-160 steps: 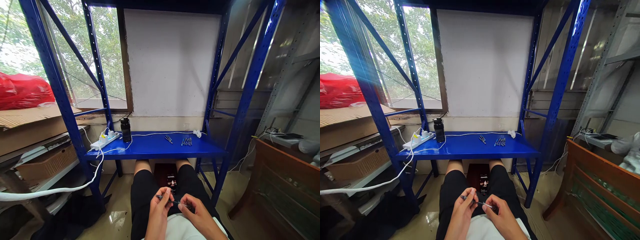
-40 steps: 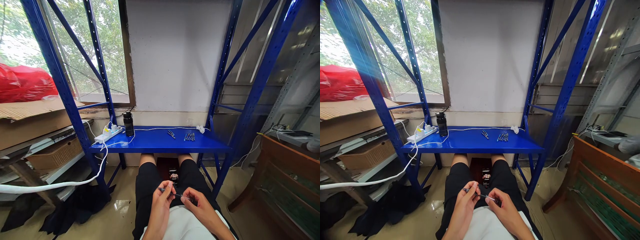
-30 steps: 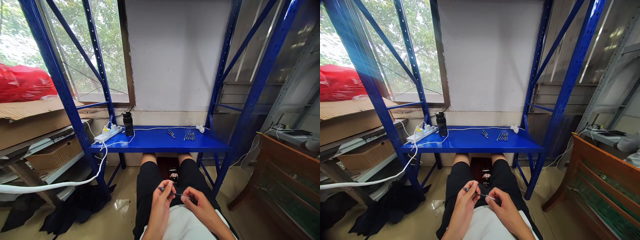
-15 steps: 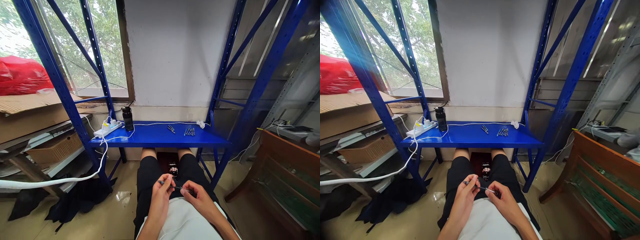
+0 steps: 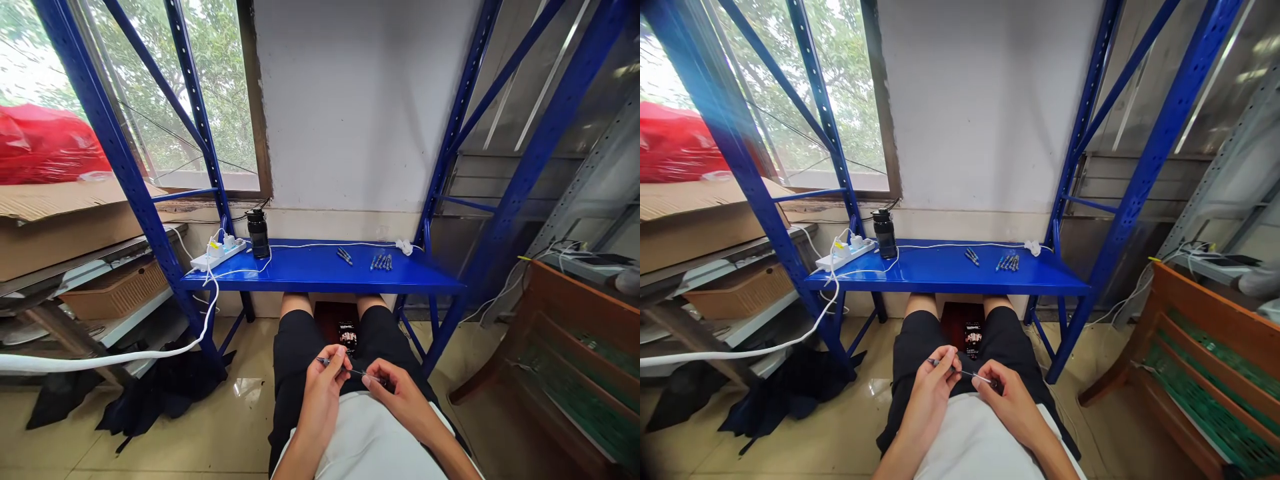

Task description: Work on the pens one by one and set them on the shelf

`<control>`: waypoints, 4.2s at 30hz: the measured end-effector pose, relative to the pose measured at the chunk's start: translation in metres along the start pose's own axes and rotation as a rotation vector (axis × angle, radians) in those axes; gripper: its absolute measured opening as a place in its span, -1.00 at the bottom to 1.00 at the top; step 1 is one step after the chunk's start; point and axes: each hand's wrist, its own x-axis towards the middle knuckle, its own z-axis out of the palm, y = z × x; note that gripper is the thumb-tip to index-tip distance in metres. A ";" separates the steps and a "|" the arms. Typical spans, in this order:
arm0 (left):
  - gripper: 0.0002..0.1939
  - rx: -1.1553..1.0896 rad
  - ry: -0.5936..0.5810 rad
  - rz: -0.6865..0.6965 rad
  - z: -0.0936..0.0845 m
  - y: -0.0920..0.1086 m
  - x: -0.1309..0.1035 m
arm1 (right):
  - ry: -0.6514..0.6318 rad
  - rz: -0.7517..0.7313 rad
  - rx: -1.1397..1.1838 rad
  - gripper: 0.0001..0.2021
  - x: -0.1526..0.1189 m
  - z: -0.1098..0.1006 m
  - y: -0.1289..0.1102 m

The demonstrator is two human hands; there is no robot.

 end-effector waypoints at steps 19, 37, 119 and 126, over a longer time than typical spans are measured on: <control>-0.67 0.058 -0.018 0.070 0.006 -0.001 -0.002 | 0.052 -0.057 0.038 -0.51 0.000 -0.002 0.003; -0.62 0.019 0.115 0.127 0.003 -0.001 -0.001 | 0.193 -0.241 -0.110 -0.59 -0.007 -0.002 0.001; -0.61 0.394 -0.117 0.061 0.013 -0.006 -0.004 | 0.060 -0.182 -0.046 -0.53 -0.004 -0.001 0.009; -0.60 0.380 -0.123 0.041 0.014 -0.006 -0.004 | 0.093 -0.128 -0.013 -0.61 -0.004 0.001 0.009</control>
